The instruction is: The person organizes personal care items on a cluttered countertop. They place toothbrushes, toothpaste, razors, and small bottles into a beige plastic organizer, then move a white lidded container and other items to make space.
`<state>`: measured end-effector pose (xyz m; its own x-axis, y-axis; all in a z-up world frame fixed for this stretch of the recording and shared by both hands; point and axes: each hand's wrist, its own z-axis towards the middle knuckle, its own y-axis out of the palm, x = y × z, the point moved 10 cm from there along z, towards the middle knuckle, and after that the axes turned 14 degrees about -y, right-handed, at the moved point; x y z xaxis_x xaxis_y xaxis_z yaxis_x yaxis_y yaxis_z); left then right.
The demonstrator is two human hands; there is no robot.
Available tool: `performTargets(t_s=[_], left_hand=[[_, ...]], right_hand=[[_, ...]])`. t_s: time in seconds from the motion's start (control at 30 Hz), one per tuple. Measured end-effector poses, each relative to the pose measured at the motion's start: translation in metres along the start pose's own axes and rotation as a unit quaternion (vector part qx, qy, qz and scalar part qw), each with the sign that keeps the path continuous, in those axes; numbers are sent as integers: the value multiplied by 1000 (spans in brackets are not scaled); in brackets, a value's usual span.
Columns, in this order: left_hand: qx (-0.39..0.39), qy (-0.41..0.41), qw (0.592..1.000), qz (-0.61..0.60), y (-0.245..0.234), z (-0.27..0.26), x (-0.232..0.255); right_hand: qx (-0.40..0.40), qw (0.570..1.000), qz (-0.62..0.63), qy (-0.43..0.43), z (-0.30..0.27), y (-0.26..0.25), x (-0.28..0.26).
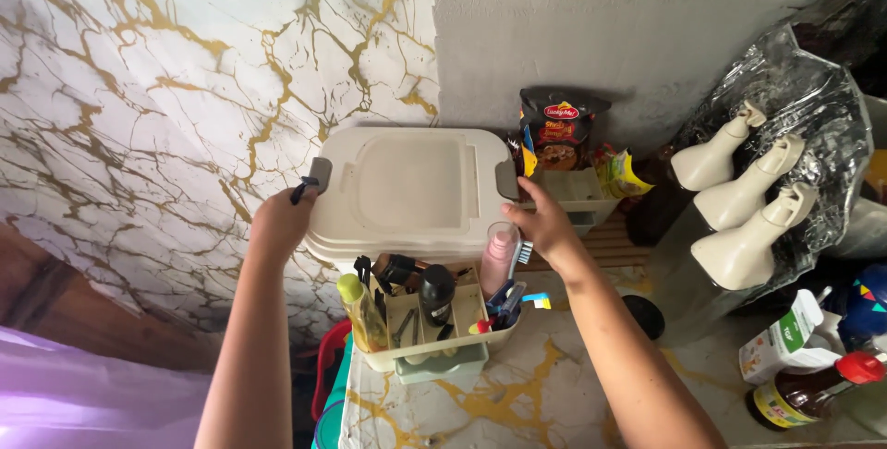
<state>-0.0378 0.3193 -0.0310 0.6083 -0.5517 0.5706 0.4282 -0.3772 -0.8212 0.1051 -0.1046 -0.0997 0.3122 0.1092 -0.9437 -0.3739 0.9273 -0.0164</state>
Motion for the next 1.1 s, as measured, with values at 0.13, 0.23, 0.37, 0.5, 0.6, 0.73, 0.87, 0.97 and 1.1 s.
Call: performTargets(t_s=[0.13,0.23,0.37,0.5,0.6,0.73,0.87,0.97,1.1], left_hand=[[-6,-1,994,-112,2,-15,-14],[-76,-88,964,-241,23,-12,-39],[-121,-124,908,-381,51,-1,-54],[-119,-85,857,-493,67,12,-61],[-66,-110,885,-447,71,21,-76],[144,29,956,-252,0,-6,-63],[140,149,868,-453,-63,-93,-28],[87,67,819,-564,-61,-172,0],[-126,169,892,-400,-21,-270,99]], right_hand=[[-5,999,37,-23,1,4,3],[-11,999,47,-23,3,5,9],[18,998,34,45,2,-1,30],[18,999,39,23,9,2,27],[2,999,31,-22,11,5,14],[-44,996,-51,53,-18,-20,0],[-76,992,-96,-6,-58,-72,-67],[-79,964,-251,-32,-98,-105,-105],[-94,901,-421,49,-146,-116,-107]])
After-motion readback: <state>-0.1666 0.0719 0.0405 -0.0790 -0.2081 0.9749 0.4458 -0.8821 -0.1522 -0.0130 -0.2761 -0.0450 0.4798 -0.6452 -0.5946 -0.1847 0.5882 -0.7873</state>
